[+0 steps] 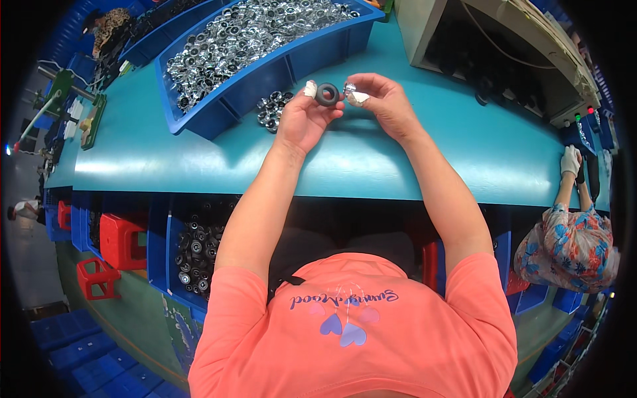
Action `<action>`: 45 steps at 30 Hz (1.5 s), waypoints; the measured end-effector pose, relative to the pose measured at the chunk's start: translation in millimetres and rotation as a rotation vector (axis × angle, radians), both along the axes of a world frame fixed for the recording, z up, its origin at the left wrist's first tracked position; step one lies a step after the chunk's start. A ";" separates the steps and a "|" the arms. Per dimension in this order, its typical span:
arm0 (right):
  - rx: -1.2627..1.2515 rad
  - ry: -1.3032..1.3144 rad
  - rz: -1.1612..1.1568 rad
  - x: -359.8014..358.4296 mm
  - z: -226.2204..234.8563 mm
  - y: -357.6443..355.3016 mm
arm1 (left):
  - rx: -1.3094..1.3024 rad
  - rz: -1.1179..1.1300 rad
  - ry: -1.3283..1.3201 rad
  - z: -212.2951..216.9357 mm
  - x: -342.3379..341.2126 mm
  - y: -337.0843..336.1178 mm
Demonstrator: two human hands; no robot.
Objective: Assembling small components by inserting a metal hub into a rubber tire and organizing them into bins.
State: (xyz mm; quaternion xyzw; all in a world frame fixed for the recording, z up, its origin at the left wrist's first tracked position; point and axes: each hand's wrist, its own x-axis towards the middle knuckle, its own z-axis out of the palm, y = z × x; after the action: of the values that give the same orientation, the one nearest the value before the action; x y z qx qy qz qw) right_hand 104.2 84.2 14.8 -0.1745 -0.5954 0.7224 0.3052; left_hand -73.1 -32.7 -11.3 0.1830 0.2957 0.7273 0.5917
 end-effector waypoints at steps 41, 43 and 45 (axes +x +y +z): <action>0.452 -0.215 -0.088 -0.2 -20.0 -7.0 | 0.039 0.178 0.663 2.4 25.5 0.5; 0.461 -0.188 -0.076 0.8 -19.2 -5.0 | 0.032 0.174 0.665 2.7 26.4 0.2; 0.427 -0.135 -0.081 1.1 -22.3 -1.9 | 0.029 0.149 0.654 4.5 28.1 2.5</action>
State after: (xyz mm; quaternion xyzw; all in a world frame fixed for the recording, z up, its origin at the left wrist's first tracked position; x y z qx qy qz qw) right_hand 105.3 82.4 -7.4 -0.1779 -0.7464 0.5538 0.3234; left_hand -45.0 -30.3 -6.8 0.3932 0.4720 0.6754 0.4079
